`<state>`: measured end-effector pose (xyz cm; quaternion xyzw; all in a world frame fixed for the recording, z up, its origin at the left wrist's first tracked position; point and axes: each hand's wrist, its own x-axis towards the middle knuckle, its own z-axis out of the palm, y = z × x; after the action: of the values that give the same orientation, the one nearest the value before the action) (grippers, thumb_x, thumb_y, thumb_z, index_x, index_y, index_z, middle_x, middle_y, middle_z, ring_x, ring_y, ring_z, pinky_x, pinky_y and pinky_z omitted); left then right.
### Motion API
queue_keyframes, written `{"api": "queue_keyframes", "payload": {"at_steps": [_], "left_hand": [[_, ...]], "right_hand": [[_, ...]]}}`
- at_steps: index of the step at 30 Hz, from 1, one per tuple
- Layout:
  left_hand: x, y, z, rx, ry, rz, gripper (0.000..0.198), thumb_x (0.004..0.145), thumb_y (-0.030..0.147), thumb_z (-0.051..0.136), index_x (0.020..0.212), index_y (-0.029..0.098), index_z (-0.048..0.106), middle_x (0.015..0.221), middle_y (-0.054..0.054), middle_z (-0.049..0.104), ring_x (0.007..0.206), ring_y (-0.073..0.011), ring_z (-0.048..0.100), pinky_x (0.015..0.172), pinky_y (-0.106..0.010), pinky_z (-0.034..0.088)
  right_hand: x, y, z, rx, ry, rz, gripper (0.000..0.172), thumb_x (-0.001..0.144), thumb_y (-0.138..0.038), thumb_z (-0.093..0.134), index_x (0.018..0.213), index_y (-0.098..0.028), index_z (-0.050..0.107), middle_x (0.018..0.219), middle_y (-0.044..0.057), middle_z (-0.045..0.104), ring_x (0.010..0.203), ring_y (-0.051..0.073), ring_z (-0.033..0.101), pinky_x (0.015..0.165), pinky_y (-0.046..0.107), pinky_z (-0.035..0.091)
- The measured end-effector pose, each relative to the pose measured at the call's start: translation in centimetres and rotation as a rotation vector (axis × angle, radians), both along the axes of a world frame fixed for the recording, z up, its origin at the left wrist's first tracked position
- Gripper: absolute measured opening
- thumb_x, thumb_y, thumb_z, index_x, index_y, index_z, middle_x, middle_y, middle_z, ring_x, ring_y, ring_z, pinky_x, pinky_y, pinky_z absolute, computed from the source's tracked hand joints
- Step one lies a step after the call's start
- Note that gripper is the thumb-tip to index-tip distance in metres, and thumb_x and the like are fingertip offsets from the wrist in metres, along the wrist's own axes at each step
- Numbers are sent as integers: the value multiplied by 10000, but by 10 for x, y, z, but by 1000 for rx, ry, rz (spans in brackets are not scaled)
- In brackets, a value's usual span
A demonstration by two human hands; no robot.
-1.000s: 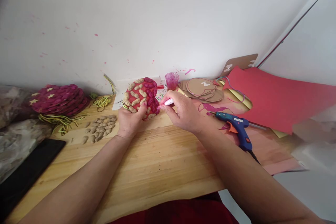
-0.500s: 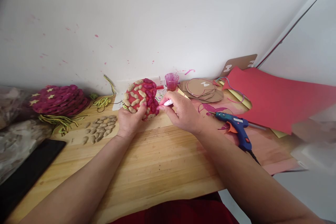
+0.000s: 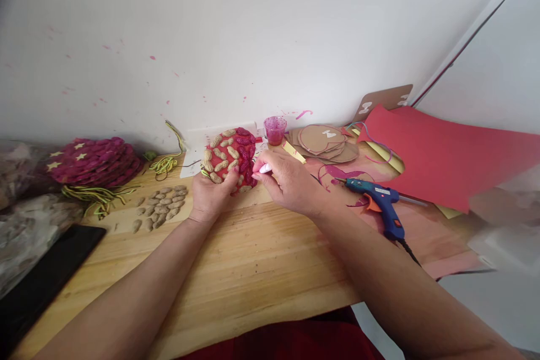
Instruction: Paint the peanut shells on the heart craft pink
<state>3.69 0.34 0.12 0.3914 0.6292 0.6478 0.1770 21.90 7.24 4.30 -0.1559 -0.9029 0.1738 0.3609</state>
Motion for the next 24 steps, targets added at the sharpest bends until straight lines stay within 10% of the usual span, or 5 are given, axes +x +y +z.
{"api": "queue_keyframes", "payload": {"at_steps": [24], "left_hand": [[-4,2,-3,-36,-7,-17,199,716,295,768,869,167,773,877,-71,799,864,-226,751,834,-314,600]], "right_hand": [[2,2,0,58,-21,-18,93,946,-138,572,1004,-205,603,961,59,720,913,203,648,811,318,470]]}}
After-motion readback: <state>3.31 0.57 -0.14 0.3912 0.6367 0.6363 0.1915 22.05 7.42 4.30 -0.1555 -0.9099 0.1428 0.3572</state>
